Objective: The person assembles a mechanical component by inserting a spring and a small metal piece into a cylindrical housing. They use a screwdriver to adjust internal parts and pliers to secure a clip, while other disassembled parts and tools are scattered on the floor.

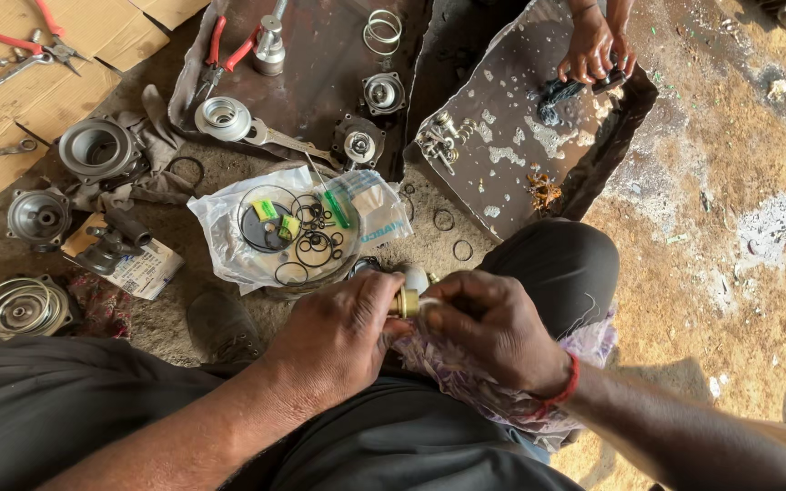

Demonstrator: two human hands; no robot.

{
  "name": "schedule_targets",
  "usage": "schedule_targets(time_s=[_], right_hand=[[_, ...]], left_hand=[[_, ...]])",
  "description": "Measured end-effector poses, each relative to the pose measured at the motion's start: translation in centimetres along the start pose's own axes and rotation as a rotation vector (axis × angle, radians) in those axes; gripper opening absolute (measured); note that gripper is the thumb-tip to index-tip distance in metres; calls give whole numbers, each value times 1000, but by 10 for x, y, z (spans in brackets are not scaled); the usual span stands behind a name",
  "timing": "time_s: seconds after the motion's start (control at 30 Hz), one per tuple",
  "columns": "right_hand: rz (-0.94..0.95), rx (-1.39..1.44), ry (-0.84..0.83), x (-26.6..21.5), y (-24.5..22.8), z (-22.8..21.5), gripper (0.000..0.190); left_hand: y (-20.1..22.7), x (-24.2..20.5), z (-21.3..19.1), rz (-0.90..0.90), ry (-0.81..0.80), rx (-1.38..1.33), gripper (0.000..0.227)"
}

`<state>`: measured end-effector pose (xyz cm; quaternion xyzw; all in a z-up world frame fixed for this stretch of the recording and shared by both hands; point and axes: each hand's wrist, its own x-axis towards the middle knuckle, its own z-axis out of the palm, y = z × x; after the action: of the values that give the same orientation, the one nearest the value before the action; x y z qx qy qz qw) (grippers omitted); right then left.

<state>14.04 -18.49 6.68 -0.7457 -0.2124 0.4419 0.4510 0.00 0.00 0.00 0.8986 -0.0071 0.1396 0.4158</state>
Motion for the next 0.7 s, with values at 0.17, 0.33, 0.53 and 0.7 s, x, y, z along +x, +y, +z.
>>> schedule_targets(time_s=[0.17, 0.33, 0.53, 0.7], right_hand=[[-993, -633, -35, 4, -23, -7, 9], [-1328, -892, -135, 14, -34, -15, 15], [-1216, -647, -289, 25, -16, -15, 14], [-566, -129, -172, 22, 15, -6, 22]], left_hand=[[5, 9, -16, -178, -327, -323, 46], [0, 14, -19, -215, -579, -453, 59], [11, 6, -21, -135, -430, -290, 45], [17, 10, -26, 56, -132, -9, 37]])
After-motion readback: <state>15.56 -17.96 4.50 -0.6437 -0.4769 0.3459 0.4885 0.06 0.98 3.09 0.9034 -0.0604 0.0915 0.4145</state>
